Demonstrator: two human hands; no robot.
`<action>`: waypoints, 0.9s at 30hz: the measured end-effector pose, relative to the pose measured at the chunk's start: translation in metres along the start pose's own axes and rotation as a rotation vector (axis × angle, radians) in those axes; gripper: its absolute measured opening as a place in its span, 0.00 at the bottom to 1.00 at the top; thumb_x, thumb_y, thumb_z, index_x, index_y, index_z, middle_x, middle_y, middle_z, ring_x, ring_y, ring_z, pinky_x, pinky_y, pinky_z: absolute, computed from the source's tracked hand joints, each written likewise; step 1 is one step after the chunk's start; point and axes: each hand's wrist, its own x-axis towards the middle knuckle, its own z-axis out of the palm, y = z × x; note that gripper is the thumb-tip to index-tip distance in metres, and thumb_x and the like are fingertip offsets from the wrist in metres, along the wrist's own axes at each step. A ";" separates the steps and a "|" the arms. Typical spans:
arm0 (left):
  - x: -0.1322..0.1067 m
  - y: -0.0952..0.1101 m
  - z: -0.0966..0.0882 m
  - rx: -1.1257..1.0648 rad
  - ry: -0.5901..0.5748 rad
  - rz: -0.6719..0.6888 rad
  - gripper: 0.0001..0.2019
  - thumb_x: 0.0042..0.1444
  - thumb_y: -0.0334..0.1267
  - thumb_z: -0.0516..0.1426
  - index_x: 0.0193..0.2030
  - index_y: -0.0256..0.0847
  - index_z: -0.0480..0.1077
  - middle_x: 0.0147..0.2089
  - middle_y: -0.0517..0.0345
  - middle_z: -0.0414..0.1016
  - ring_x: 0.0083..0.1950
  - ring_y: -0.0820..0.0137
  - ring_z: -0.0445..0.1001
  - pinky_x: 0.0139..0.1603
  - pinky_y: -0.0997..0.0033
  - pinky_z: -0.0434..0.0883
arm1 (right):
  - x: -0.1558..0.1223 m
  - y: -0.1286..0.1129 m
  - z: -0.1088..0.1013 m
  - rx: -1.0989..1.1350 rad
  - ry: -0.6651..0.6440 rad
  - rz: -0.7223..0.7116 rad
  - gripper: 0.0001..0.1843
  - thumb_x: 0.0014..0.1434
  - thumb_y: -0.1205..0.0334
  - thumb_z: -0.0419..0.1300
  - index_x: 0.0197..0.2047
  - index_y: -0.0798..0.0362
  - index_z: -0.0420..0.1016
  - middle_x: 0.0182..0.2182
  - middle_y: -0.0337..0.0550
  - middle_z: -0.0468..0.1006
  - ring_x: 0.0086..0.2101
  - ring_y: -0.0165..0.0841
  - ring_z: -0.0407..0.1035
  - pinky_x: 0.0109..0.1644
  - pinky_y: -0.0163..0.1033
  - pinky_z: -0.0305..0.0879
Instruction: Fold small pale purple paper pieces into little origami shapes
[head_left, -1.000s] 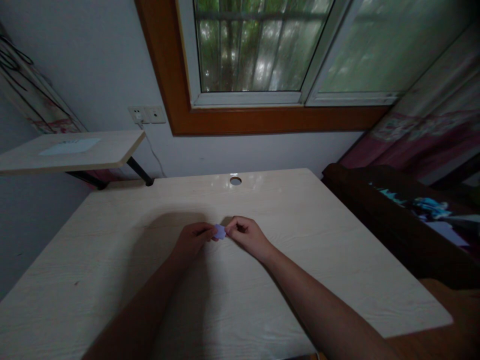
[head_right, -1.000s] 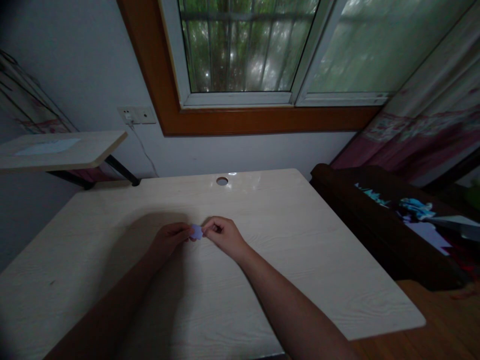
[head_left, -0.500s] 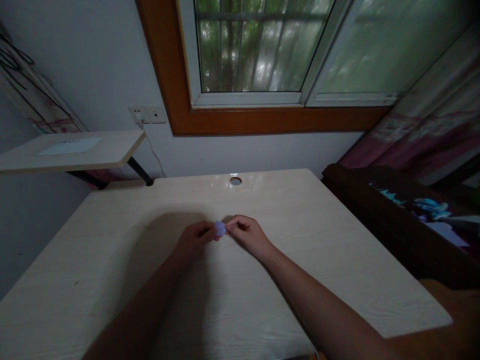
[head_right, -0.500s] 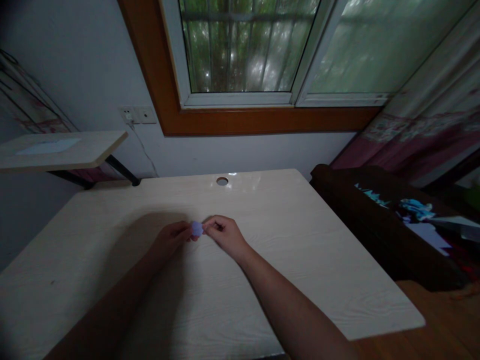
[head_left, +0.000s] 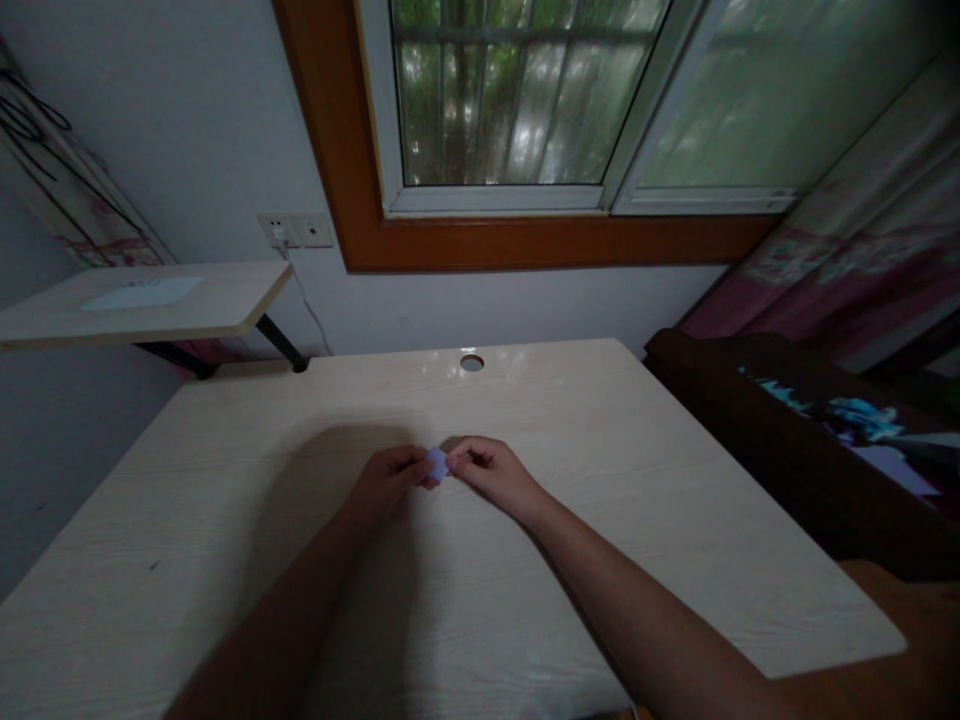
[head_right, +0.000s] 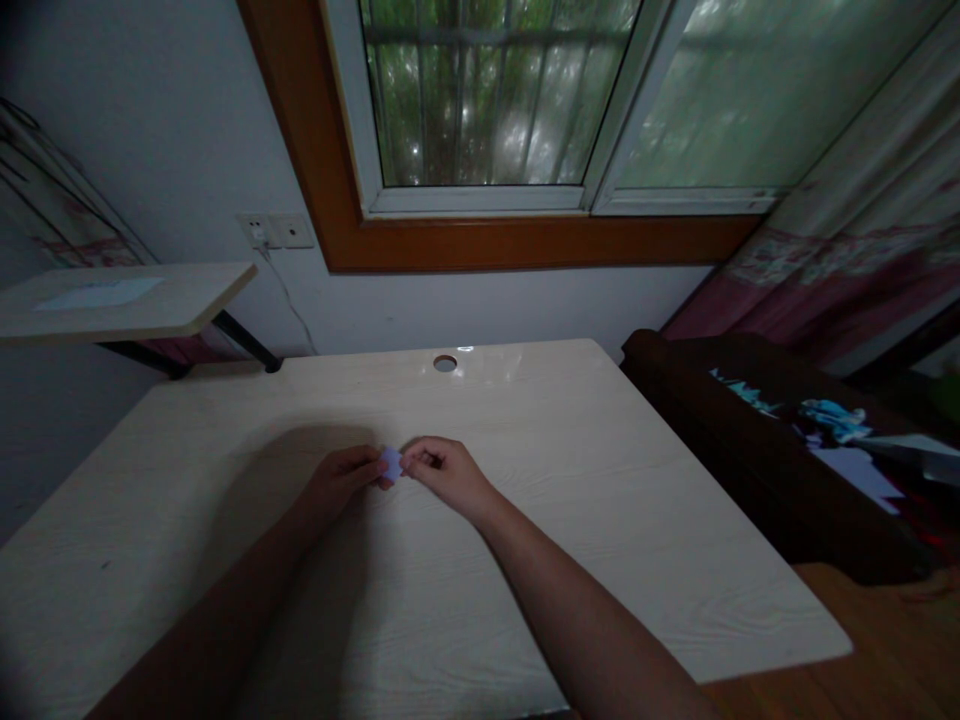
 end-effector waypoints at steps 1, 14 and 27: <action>0.000 -0.001 0.000 0.011 -0.008 0.003 0.12 0.54 0.44 0.60 0.33 0.36 0.77 0.29 0.56 0.78 0.32 0.69 0.75 0.38 0.72 0.69 | 0.000 0.001 0.000 -0.007 -0.006 -0.003 0.13 0.59 0.53 0.62 0.33 0.55 0.77 0.29 0.41 0.78 0.30 0.30 0.69 0.36 0.35 0.63; 0.001 0.002 0.003 0.228 0.023 0.016 0.12 0.54 0.44 0.59 0.30 0.37 0.76 0.29 0.56 0.80 0.32 0.69 0.76 0.36 0.73 0.68 | 0.001 0.000 0.000 0.034 0.065 0.036 0.13 0.56 0.53 0.63 0.30 0.56 0.76 0.26 0.40 0.76 0.28 0.29 0.67 0.35 0.35 0.61; 0.001 0.000 0.001 0.217 -0.010 0.033 0.12 0.56 0.44 0.59 0.29 0.37 0.75 0.29 0.57 0.79 0.31 0.70 0.75 0.37 0.73 0.68 | 0.001 0.000 0.002 0.059 0.052 0.037 0.14 0.56 0.52 0.63 0.30 0.56 0.76 0.26 0.41 0.77 0.28 0.30 0.68 0.35 0.36 0.62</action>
